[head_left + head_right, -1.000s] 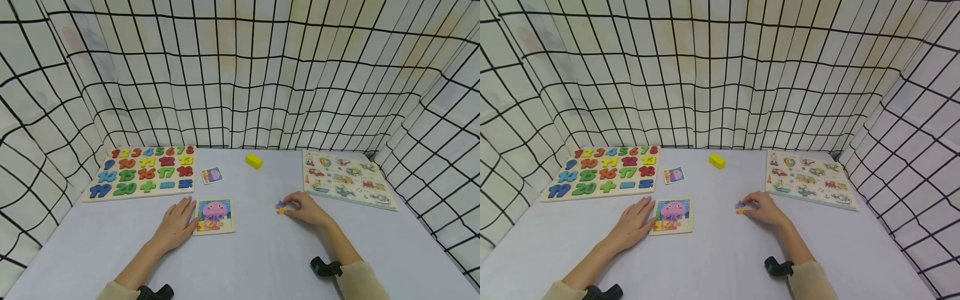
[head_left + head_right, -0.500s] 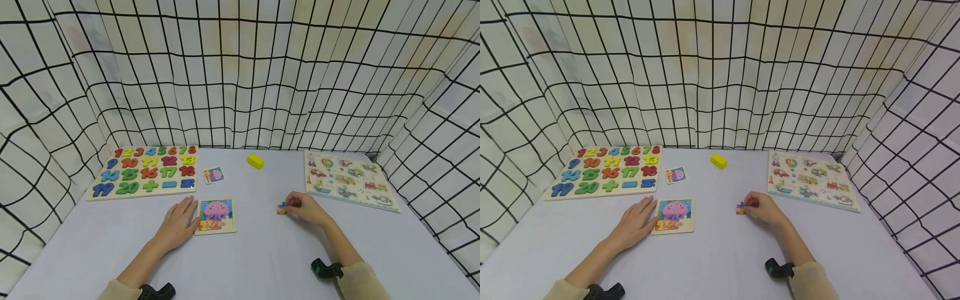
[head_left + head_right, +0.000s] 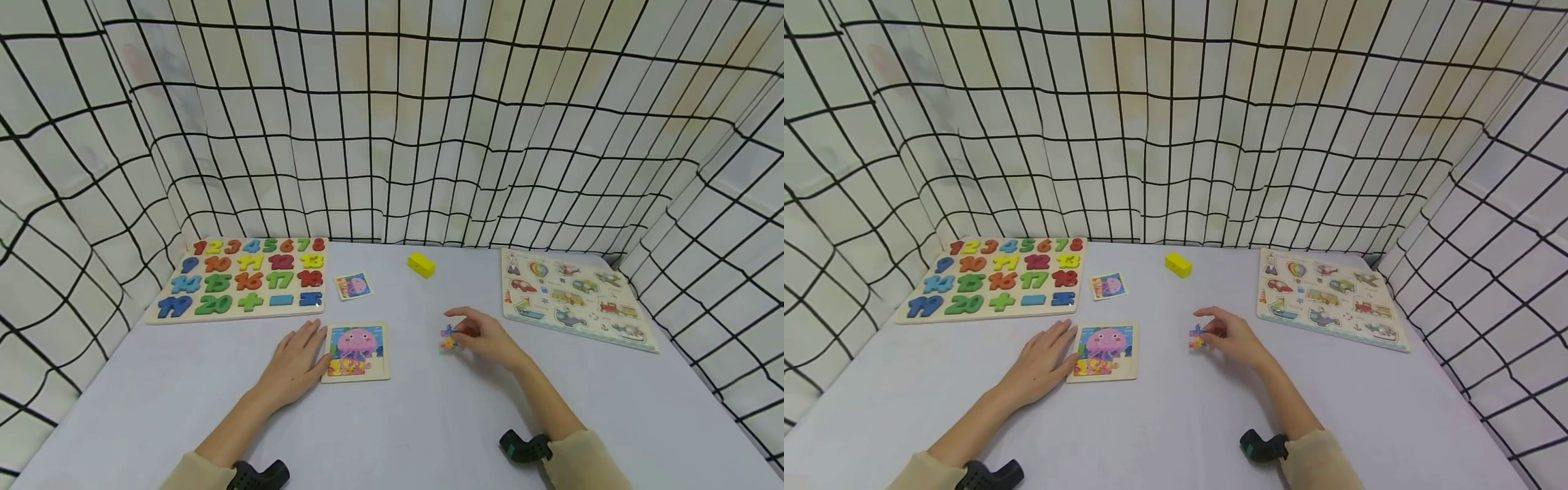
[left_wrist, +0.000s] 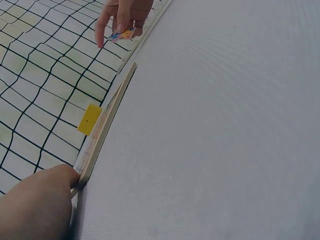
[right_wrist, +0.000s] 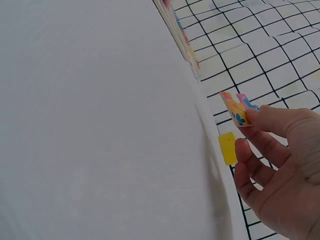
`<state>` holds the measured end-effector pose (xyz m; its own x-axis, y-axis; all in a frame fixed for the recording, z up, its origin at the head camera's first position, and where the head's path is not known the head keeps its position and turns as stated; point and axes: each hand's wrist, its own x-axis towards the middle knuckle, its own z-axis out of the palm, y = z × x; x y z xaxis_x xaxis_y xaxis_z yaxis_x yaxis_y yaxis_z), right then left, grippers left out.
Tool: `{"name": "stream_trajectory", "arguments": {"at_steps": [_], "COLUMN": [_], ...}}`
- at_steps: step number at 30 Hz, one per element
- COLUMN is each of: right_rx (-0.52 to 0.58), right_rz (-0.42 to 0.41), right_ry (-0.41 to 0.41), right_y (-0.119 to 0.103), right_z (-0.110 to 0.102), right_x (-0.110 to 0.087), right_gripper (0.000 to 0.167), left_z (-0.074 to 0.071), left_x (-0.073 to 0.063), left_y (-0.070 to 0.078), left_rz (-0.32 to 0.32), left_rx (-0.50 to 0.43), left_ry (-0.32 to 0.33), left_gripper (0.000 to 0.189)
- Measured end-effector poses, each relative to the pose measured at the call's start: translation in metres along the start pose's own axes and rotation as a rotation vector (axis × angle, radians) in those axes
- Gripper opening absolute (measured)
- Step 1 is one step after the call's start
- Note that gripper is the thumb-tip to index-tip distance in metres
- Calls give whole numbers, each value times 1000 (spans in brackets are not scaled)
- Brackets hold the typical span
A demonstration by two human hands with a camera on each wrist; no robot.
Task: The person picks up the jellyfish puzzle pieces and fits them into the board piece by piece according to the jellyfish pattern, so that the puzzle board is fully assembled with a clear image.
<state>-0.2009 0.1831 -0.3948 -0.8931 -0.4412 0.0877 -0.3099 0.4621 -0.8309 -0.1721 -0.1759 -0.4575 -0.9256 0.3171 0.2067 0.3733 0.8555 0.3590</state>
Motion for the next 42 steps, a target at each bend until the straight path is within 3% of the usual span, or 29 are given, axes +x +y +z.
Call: {"name": "stream_trajectory", "arguments": {"at_steps": [13,34,40,42], "right_rx": [-65,-47,-32,-37], "right_rz": [-58,-105,-118,-123], "right_ry": [-56,-172,-212,-213], "right_y": [16,-8,-40,-35], "right_z": [33,72,74,77], "right_x": [26,42,36,38], "right_gripper": [25,24,23,23], "left_z": [-1,-1,-2,-2], "left_x": [0,1,1,1], "left_y": [0,1,2,2], "left_rz": [2,-2,-5,-5], "left_rx": [-1,17,8,3], "left_ry": [6,11,8,7], "left_gripper": [57,57,56,56]}}
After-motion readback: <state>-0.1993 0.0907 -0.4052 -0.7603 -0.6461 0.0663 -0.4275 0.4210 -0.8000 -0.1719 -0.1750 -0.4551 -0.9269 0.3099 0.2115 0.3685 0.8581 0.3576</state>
